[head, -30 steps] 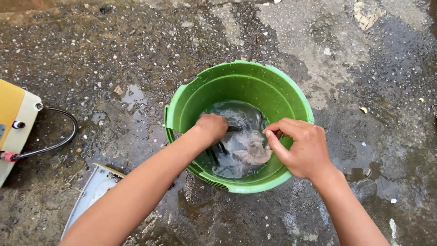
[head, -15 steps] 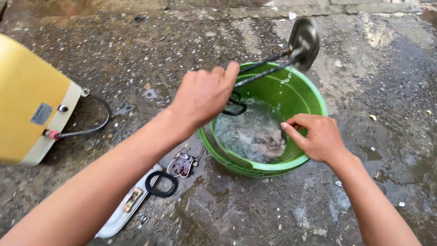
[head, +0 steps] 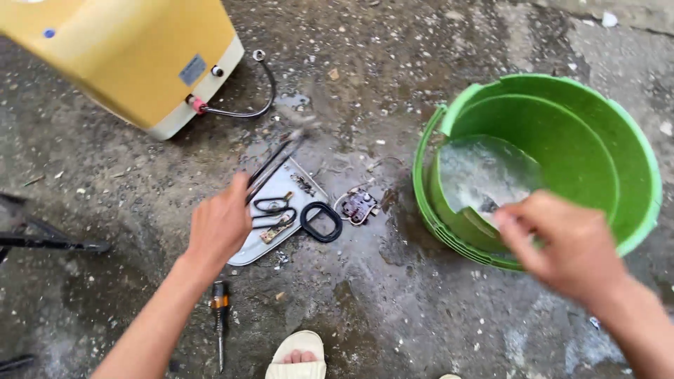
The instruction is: Cleaning internal components of a water heater using a wet cloth and a bucket of water on a concrete floor.
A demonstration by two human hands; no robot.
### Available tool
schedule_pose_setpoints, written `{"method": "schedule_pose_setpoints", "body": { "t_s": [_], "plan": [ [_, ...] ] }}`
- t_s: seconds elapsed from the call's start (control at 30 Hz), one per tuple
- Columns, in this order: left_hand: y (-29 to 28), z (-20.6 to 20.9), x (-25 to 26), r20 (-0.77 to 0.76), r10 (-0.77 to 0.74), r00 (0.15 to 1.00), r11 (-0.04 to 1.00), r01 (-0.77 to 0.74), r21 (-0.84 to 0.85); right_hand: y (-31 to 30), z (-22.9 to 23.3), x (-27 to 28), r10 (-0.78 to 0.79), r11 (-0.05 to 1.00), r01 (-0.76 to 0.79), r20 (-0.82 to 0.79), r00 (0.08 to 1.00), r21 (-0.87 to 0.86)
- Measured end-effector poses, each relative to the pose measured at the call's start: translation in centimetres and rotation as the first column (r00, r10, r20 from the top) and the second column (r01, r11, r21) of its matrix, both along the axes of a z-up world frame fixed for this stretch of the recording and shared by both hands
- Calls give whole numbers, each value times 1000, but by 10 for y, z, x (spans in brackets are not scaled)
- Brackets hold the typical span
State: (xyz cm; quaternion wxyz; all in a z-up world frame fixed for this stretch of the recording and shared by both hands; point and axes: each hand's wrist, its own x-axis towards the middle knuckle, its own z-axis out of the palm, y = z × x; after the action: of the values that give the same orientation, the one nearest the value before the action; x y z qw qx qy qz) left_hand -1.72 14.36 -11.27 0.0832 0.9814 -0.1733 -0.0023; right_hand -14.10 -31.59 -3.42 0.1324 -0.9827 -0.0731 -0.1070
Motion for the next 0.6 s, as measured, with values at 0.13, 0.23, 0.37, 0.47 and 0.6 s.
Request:
{"method": "schedule_pose_setpoints", "body": {
  "t_s": [0.13,0.23,0.37,0.47,0.6],
  "plan": [
    [47,-48,-48,-221,452,864,854,-491,-174,71,-11,11,442,883,-456,-133,887,-109],
    [66,-88,-73,-299,636,711,618,-702,-354,95,-49,15,443,813,-548,-402,801,-197],
    [77,-104,-91,-415,748,517,279,-814,-510,164,-71,28,327,781,-589,-670,667,-205],
    [65,-117,-106,-457,753,473,159,-805,-571,224,-108,49,257,891,-449,-737,625,-71],
    [49,-124,-124,-512,719,469,102,-801,-590,266,-210,69,75,980,-174,-630,773,-98]
  ]
}}
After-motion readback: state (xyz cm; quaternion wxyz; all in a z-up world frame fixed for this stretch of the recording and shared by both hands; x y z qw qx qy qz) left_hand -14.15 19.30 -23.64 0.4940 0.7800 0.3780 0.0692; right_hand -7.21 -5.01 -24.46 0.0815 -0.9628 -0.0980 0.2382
